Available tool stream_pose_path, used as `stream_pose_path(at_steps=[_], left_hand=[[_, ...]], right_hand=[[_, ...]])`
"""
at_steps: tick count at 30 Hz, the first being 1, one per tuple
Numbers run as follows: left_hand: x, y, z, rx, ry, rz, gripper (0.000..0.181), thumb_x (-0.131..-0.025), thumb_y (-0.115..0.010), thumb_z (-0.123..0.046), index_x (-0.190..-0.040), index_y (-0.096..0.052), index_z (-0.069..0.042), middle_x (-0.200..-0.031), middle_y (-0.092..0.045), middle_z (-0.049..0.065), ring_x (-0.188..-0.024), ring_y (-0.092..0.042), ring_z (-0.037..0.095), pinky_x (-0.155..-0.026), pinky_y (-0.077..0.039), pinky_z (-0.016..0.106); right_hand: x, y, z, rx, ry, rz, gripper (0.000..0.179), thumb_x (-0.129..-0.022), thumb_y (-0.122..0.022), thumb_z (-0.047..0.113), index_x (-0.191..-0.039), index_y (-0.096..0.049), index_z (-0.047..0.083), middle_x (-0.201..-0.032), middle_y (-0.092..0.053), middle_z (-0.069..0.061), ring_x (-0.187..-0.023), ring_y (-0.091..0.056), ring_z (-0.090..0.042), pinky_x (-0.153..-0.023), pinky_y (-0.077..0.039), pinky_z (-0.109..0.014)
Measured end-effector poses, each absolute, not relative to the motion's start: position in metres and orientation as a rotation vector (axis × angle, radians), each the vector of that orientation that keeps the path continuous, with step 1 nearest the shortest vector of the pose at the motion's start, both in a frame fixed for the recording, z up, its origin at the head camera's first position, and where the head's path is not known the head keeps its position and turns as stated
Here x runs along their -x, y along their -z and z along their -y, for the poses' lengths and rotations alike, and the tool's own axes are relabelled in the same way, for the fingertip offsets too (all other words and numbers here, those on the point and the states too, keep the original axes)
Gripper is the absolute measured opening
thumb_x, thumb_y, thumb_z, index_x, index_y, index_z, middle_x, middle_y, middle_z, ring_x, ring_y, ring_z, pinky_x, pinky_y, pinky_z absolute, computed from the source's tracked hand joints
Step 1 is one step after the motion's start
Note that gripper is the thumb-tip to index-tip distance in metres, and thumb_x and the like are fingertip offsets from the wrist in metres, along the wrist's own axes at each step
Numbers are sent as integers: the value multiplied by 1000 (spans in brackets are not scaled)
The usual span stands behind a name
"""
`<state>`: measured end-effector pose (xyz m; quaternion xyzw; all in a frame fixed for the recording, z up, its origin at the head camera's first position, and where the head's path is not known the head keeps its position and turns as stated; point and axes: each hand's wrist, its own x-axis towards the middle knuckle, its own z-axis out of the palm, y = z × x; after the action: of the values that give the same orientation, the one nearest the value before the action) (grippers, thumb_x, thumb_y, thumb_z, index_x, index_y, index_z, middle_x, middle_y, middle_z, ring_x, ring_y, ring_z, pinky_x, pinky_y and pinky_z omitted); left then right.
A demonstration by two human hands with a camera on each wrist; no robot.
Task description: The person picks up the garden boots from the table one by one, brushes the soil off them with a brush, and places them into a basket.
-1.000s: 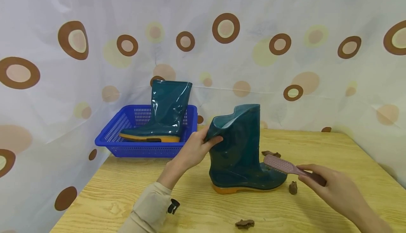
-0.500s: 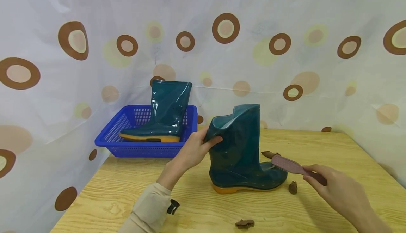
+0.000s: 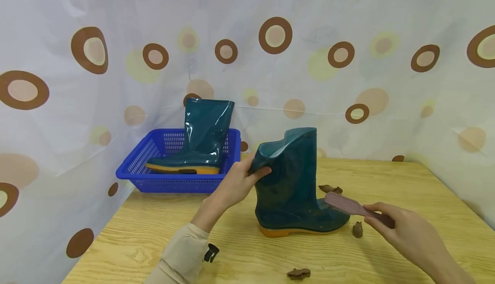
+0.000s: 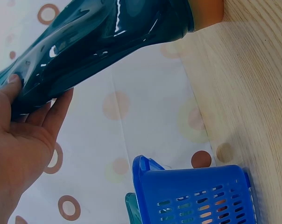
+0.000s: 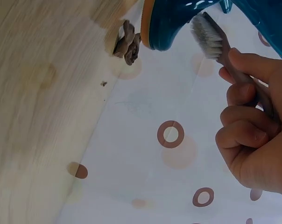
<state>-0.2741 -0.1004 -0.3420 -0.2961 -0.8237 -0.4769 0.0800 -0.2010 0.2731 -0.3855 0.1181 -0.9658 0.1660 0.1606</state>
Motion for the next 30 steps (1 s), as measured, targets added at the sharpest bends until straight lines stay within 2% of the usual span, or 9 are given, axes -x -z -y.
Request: stream_pose_path(at_steps=[3,6,8,10,14,21,30], left_hand=[[274,342,101,886,1431,2460,42,-101,-55,-27,-142,-50,-19,-141,-59,5,-129,-59,25,-104,-50,48],[274,342,100,891,1436,2456,42,-101,-55,-28,-142,-50,-19,-142,-59,5,-129,-58,25,-104,-50,48],[274,342,100,897,1439,2451,43,-101,-55,-28,-142,-49,-19,-142,-59,5,-129,-58,25,-104,-50,48],[274,342,100,899,1441,2448,43,-101,-55,-28,-142,-50,-19,-142,-59,5,-129,-59,25,-104,-50,48],[274,342,100,892,1450,2453,43,-101,-55,-29,-142,-50,-19,-141,-59,6,-127,-60,26,-103,-50,48],[275,342,101,891,1445,2452,42,-101,-55,-28,-141,-50,-18,-140,-60,6,-125,-61,26,-101,-52,47],[275,342,101,892,1443,2462,41,-101,-55,-29,-141,-51,-19,-140,-60,6,-125,-61,25,-102,-51,47]], right_hand=[[201,385,-278,-315,-390,2770,29,-92,-70,37,-112,-73,16,-82,-70,6,-60,-46,0,-52,-34,-24],[202,383,-283,-287,-347,2754,29,-92,-71,36,-111,-74,15,-90,-74,-1,-64,-56,-6,-51,-39,-28],[202,383,-286,-270,-355,2749,29,-92,-70,36,-111,-74,15,-89,-74,-2,-65,-58,-7,-51,-40,-29],[202,384,-287,-258,-378,2759,29,-93,-69,38,-112,-74,16,-83,-72,1,-64,-57,-6,-51,-39,-28],[202,386,-286,-260,-436,2795,32,-95,-65,44,-113,-73,18,-72,-64,10,-59,-46,0,-52,-35,-25],[204,388,-277,-283,-605,2825,35,-97,-61,44,-116,-71,16,-63,-52,8,-52,-38,-3,-49,-27,-23],[204,381,-268,-246,-843,2807,38,-99,-58,43,-124,-68,17,-69,-57,3,-56,-42,-7,-49,-31,-26]])
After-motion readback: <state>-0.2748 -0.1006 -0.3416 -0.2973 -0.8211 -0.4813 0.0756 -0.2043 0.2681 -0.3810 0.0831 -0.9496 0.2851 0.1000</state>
